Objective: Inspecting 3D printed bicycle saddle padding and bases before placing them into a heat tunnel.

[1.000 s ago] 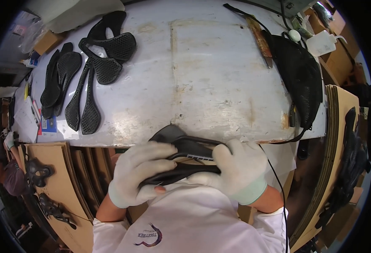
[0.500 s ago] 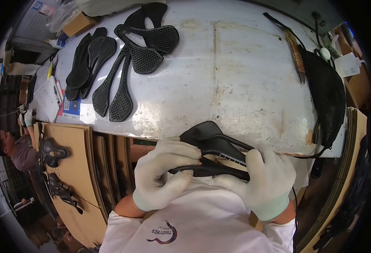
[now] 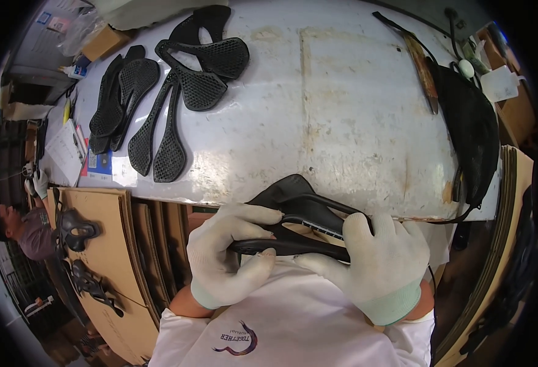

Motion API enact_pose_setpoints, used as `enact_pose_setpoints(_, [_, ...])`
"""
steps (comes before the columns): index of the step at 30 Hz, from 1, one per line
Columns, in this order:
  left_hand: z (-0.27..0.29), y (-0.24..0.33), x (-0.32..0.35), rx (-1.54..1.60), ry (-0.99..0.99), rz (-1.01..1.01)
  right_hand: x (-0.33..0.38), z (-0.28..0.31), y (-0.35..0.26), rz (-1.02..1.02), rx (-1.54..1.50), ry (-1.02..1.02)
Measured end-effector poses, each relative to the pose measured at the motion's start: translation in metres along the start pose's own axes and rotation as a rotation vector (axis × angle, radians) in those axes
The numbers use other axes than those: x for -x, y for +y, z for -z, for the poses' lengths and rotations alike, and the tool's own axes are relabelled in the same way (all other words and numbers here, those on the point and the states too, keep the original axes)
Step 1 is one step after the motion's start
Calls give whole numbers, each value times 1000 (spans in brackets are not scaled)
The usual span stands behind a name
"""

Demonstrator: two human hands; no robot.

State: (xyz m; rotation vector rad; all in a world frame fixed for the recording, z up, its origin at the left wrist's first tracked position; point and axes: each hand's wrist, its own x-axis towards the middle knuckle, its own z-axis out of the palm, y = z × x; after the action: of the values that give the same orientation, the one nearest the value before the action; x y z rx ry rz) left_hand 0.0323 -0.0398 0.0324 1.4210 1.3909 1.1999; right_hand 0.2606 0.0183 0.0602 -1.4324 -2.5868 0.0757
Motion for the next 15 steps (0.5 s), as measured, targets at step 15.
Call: enact_pose_setpoints(15, [-5,10,-10,-18,6,100,-10,5,-2,-32,-8,-12])
